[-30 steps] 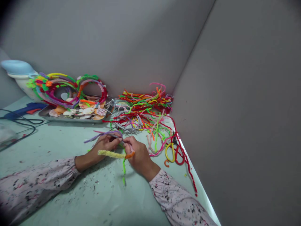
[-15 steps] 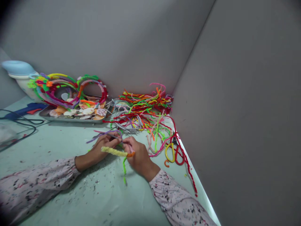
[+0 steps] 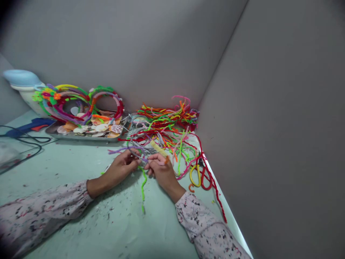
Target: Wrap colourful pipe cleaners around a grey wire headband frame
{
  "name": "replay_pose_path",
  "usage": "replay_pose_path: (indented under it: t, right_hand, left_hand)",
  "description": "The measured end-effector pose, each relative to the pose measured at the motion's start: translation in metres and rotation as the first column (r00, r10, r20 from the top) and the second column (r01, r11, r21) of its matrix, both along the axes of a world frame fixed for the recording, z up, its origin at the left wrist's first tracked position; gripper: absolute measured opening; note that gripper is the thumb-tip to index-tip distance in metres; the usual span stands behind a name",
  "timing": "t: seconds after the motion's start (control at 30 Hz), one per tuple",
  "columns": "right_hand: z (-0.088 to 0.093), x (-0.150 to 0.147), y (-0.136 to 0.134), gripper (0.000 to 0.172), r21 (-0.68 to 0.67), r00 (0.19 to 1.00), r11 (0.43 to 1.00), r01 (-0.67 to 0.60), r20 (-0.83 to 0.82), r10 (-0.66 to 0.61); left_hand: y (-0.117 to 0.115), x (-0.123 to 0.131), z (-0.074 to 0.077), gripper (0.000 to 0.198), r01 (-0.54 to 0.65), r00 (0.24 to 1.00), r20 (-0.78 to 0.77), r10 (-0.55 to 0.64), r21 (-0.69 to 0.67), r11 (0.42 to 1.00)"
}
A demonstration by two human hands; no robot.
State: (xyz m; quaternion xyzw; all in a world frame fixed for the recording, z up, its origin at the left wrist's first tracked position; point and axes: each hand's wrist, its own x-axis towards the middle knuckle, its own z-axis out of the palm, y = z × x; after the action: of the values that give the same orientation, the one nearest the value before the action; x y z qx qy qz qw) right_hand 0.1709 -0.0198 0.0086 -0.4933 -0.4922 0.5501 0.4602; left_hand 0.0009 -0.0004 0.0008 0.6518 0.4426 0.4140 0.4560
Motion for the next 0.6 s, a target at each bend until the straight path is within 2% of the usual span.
replay_pose_path:
  t: [0.1, 0.23, 0.37, 0.6]
  right_hand:
    - [-0.0016, 0.0017, 0.001, 0.013, -0.007, 1.0, 1.0, -0.021, -0.004, 0.021]
    - [-0.0044, 0.0038, 0.0017, 0.013, -0.013, 0.999, 0.999, -0.041, 0.016, 0.041]
    - [-0.0035, 0.0047, 0.0014, 0.013, -0.014, 0.998, 0.999, -0.051, 0.025, 0.052]
    - [-0.0014, 0.0037, 0.0022, 0.012, -0.02, 0.998, 0.998, -0.051, 0.022, 0.052]
  left_hand:
    - [-0.0003, 0.0005, 0.0002, 0.018, 0.004, 0.999, 0.04, -0.004, -0.004, 1.0]
    - [-0.0003, -0.0012, -0.0006, 0.016, 0.075, 0.994, 0.081, -0.075, 0.007, 0.997]
    - [-0.0004, -0.0034, -0.0016, 0.02, 0.095, 0.995, 0.035, -0.096, 0.025, 0.995]
    - [-0.0016, -0.0011, 0.0053, 0.035, 0.046, 0.998, -0.037, -0.046, 0.003, 0.999]
